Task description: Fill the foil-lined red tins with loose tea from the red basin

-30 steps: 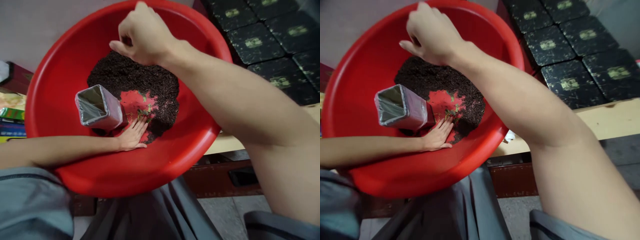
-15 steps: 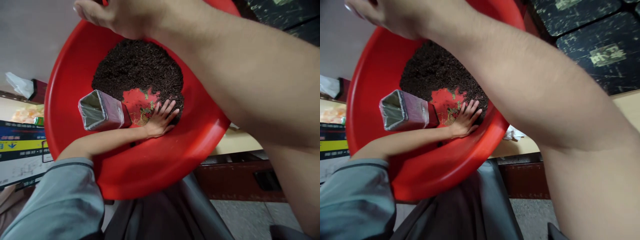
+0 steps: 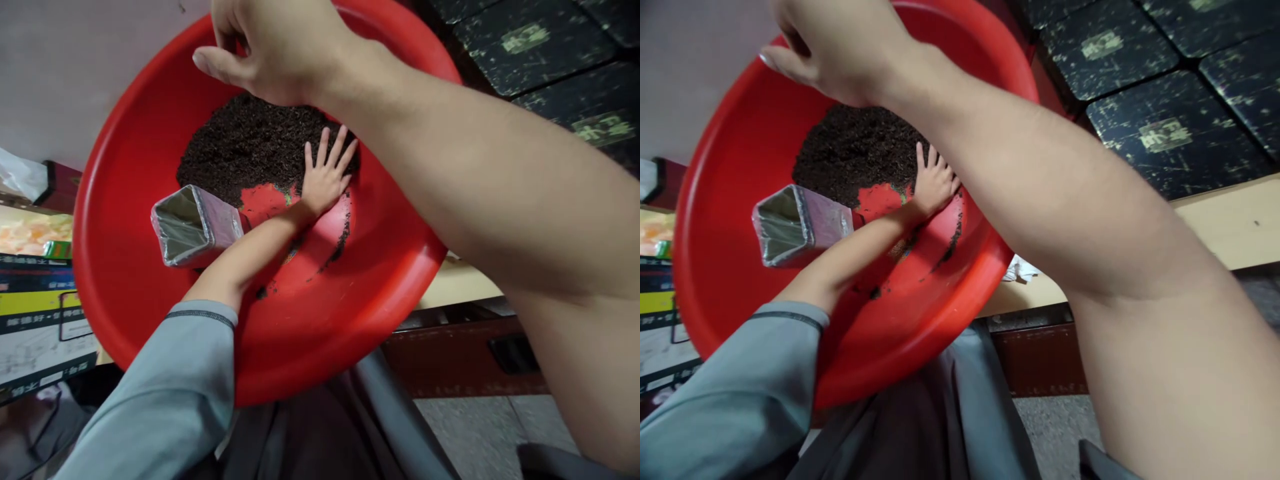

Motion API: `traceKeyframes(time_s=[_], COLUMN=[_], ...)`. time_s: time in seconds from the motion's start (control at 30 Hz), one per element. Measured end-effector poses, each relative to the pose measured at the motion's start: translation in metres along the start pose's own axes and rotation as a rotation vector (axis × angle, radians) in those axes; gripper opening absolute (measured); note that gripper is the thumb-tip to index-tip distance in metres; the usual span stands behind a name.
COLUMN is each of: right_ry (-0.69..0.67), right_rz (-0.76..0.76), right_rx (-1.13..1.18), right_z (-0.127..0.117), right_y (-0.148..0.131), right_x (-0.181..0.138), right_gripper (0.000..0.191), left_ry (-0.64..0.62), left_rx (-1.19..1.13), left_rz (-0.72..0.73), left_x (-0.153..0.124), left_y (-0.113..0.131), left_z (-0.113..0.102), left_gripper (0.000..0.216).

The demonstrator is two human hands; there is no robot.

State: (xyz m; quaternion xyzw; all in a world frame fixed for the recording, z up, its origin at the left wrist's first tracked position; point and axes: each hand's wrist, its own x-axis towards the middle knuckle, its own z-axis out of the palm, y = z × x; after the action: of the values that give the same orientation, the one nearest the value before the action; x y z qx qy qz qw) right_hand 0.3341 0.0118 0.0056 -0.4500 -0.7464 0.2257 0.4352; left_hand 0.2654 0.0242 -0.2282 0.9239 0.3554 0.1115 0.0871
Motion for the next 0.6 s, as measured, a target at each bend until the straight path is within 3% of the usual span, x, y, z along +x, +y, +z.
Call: traceKeyframes(time_s=[0.07, 0.1, 0.27, 0.47, 0.6], right_ry=[-0.075, -0.073, -0.006, 0.022, 0.049], right_rz=[-0.149, -0.177, -0.135, -0.062, -0.019], right_rx=[-0.469, -0.536, -0.492, -0.521, -0.547], right_z=[0.001, 0.001, 0.000, -0.001, -0.001], right_y=[0.005, 0.007, 0.015, 0.027, 0.042], right_x=[-0.001, -0.002, -0.003, -0.003, -0.001], right_gripper=[0.069, 0.074, 0.053, 0.049, 0.044], left_ry=[-0.005, -0.009, 0.004, 0.014, 0.030], left_rx=[-0.027, -0.035, -0.051, 0.051, 0.068], left_rz=[0.024, 0.030, -0.010, -0.095, -0.105], left_x=[0.014, 0.019, 0.031, 0.032, 0.023], left_y=[-0.015, -0.022, -0.042, -0.050, -0.051], left_z=[-0.013, -0.019, -0.035, -0.039, -0.053], left_gripper=[0.066, 0.066, 0.065, 0.056, 0.050])
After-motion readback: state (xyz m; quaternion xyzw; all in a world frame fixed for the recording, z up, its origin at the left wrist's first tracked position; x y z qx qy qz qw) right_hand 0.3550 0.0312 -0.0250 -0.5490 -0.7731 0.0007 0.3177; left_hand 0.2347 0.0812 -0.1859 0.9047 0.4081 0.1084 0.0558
